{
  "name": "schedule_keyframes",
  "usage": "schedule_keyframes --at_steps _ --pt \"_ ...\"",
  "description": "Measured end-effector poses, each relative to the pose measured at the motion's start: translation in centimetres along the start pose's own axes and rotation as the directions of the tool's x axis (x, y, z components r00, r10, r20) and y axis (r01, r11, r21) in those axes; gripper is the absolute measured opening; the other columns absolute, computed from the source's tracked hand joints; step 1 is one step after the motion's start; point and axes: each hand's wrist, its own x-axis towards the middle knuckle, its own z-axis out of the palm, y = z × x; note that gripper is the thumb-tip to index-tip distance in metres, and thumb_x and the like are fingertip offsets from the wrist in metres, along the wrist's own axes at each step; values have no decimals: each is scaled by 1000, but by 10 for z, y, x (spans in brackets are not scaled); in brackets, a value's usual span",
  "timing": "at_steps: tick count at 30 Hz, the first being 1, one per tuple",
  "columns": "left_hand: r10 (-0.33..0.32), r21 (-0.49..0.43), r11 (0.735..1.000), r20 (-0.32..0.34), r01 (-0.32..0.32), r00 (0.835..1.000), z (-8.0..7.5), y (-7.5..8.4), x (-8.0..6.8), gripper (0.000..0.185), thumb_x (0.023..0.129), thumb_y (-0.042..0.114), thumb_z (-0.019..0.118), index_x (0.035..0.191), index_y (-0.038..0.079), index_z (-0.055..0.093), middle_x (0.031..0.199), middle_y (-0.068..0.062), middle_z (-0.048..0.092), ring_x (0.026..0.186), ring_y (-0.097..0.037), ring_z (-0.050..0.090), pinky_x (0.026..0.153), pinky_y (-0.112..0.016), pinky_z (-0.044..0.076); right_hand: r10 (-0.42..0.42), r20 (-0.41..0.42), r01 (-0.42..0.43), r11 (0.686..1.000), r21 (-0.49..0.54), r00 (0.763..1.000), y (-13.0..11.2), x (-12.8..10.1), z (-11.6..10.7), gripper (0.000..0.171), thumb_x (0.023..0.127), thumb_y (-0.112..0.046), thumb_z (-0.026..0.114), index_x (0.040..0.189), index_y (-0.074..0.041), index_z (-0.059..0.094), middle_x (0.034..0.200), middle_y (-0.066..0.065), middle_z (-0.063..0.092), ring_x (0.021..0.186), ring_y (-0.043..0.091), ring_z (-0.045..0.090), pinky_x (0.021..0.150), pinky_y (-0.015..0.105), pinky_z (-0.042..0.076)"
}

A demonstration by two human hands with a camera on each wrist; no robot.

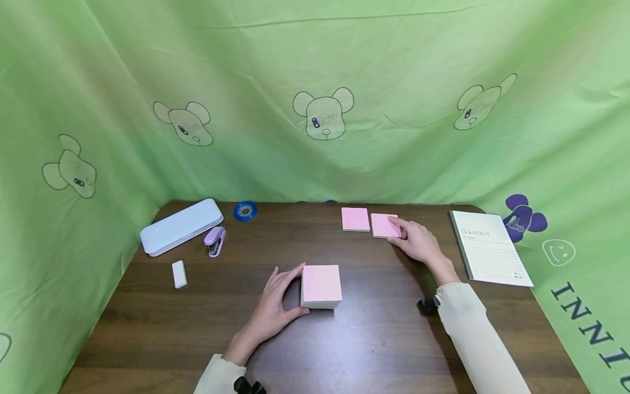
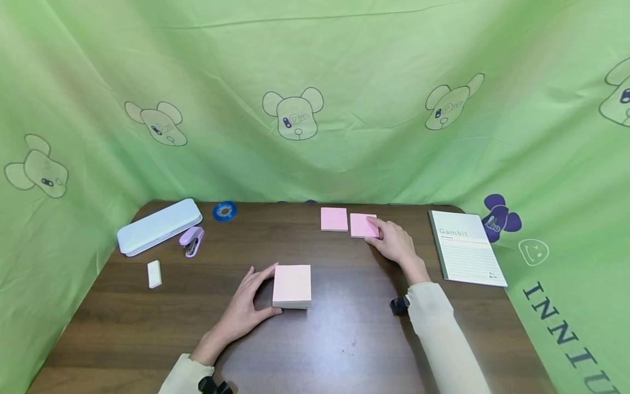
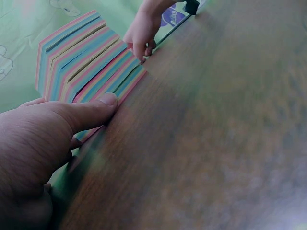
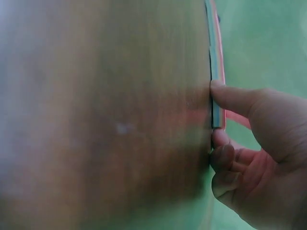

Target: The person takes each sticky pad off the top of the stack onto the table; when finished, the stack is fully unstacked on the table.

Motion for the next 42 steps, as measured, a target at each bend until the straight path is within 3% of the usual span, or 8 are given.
schedule_keyframes --at_steps 8,15,20,28,35,42 --pt "-2 -6 1000 -8 1 1000 0 -1 -2 108 79 16 102 171 22 45 161 -2 62 145 -32 58 134 -72 18 -2 16 3 998 -57 1000 46 28 25 67 100 -45 81 161 -22 61 81 -2 57 70 19 54 53 36 41" --pt "4 -2 1000 -6 -4 1000 1 -2 -1 108 79 16 102 171 23 45 160 -3 62 144 -33 59 133 -73 19 23 5 -23 998 -58 1000 46 27 26 69 100 -43 81 162 -21 60 84 0 57 72 21 54 57 37 42" --pt "12 -2 1000 -11 -12 1000 2 -3 -1 108 78 15 102 171 21 46 160 -3 62 144 -33 59 133 -73 20 19 -25 -20 999 -34 1000 42 20 26 78 99 -38 83 167 -16 51 81 1 62 70 22 57 59 39 44" --pt "23 4 1000 -17 -23 1000 2 -2 -1 108 78 15 103 170 18 47 159 -4 63 143 -32 60 133 -72 20 93 -25 -92 994 64 995 7 -5 9 93 100 -52 80 173 -14 37 81 1 63 70 21 56 58 39 44" --pt "30 9 1000 -23 -30 999 2 -1 -1 109 77 15 103 171 20 46 158 -5 64 142 -32 60 133 -73 21 132 -36 -128 987 95 991 -50 -31 -10 84 104 -37 76 170 -2 37 86 6 65 72 22 58 61 39 45" --pt "32 3 999 -25 -32 999 3 -2 -1 108 77 13 103 169 16 47 156 -6 64 142 -32 60 134 -72 20 87 -87 -78 993 92 992 -76 -43 1 75 104 -29 80 166 -5 46 83 3 64 67 16 54 61 37 46"
